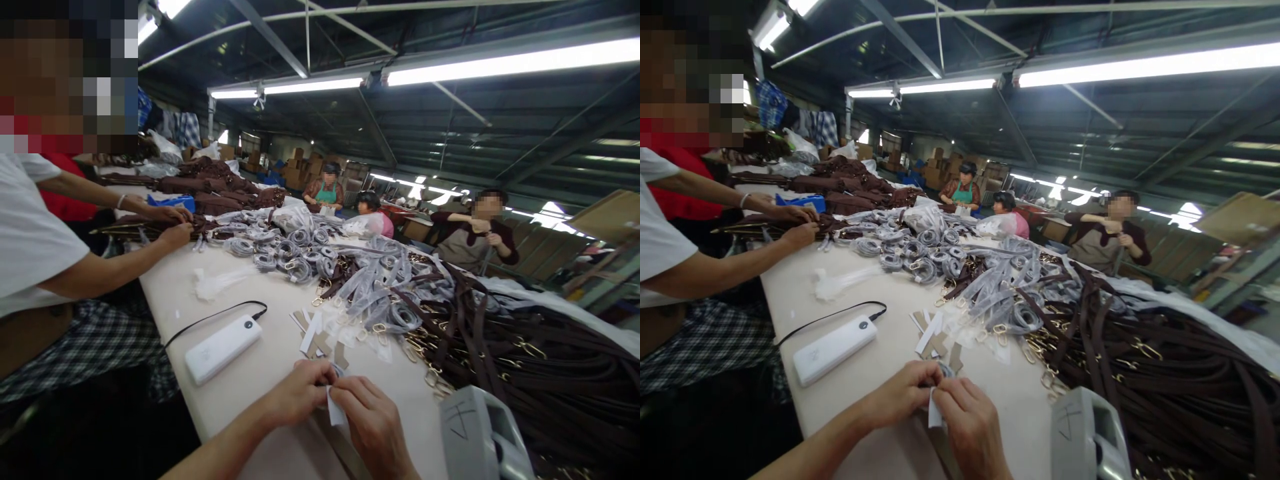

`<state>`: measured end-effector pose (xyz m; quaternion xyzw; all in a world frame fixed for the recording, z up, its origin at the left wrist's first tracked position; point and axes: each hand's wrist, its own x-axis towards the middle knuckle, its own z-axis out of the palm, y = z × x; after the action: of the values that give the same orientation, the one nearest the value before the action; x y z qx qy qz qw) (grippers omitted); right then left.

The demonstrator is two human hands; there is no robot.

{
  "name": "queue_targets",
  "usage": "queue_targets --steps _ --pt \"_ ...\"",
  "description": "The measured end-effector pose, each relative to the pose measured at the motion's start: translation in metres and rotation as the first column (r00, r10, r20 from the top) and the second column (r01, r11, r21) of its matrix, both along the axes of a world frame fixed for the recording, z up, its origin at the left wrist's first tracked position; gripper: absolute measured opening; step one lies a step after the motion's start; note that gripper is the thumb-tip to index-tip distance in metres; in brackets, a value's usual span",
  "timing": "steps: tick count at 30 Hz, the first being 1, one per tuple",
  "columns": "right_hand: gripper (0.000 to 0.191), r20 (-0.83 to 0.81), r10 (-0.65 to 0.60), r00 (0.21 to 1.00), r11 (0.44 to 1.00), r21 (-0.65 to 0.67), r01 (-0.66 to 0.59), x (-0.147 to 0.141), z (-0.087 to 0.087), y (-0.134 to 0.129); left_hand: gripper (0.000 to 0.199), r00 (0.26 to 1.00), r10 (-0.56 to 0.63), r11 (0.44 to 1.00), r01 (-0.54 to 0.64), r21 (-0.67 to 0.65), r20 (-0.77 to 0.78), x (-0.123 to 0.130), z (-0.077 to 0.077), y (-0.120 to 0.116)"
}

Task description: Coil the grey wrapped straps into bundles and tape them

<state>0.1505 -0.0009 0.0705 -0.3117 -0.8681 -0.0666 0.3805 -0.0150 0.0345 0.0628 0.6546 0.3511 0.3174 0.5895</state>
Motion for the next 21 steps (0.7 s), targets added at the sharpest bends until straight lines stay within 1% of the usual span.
queue_targets --steps 2,5,10,13,15,18,20,21 --pt "0.027 -0.016 0.022 1.000 1.000 -0.017 -0.023 0.001 0.001 0.000 0.017 0.996 -0.030 0.995 0.037 -0.093 0.082 0.000 -0.001 0.003" --pt "0.024 -0.042 0.069 0.997 0.996 -0.059 -0.071 0.004 0.003 -0.001 0.024 0.981 -0.064 0.972 0.102 -0.210 0.183 -0.001 0.000 0.008" --pt "0.024 -0.029 0.129 0.991 0.983 -0.129 -0.132 0.007 0.012 -0.003 0.025 0.949 -0.093 0.910 0.204 -0.362 0.300 -0.004 0.005 0.008" --pt "0.025 -0.026 0.163 0.986 0.974 -0.158 -0.165 0.009 0.021 -0.005 0.024 0.927 -0.066 0.874 0.232 -0.427 0.368 -0.006 0.008 0.006" --pt "0.026 -0.020 0.172 0.985 0.969 -0.175 -0.173 0.011 0.026 -0.007 0.022 0.911 -0.039 0.862 0.238 -0.448 0.410 -0.007 0.012 0.005" --pt "0.026 -0.038 0.165 0.986 0.960 -0.223 -0.169 0.013 0.029 -0.011 0.023 0.885 -0.033 0.872 0.253 -0.420 0.464 -0.011 0.018 0.004" --pt "0.024 -0.136 0.131 0.982 0.943 -0.290 -0.166 0.013 0.027 -0.013 0.025 0.887 -0.047 0.891 0.245 -0.381 0.460 -0.013 0.022 0.003" --pt "0.021 -0.208 0.090 0.974 0.930 -0.332 -0.157 0.012 0.025 -0.013 0.027 0.897 -0.052 0.904 0.229 -0.362 0.439 -0.013 0.024 0.003"
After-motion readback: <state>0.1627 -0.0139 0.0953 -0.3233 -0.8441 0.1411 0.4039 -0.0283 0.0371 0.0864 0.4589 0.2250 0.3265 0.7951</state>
